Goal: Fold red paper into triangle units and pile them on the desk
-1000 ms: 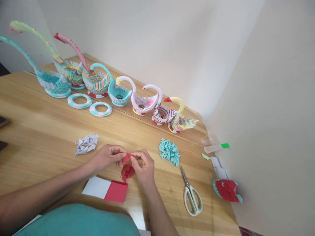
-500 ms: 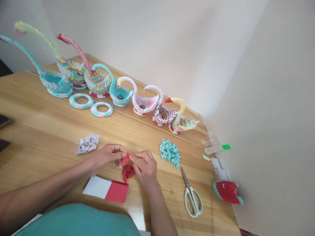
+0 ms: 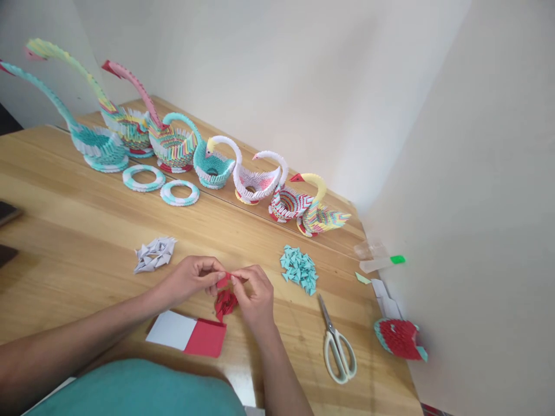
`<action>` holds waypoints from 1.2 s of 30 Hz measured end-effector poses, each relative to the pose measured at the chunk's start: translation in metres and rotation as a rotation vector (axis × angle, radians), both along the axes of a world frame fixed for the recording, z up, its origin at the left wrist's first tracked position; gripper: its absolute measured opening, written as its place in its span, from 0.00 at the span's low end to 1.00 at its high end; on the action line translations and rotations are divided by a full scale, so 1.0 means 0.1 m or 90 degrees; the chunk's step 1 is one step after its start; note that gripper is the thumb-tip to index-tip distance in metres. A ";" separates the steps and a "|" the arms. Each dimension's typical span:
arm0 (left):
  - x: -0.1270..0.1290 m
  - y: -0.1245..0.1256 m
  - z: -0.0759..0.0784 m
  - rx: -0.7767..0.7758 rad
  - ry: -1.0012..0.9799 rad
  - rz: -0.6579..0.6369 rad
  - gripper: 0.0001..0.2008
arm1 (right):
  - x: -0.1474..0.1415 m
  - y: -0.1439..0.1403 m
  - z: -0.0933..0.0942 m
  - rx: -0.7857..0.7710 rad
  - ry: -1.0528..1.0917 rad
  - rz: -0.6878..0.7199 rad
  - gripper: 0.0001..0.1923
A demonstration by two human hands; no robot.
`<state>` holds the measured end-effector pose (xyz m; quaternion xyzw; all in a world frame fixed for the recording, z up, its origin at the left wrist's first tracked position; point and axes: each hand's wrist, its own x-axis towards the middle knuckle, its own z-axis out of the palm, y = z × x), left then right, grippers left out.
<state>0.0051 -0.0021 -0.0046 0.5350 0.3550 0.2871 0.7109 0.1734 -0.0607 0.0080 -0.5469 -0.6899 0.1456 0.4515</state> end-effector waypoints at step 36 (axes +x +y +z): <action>-0.02 0.04 0.03 -0.060 -0.066 -0.009 0.16 | 0.11 0.00 0.01 -0.206 0.208 0.041 0.16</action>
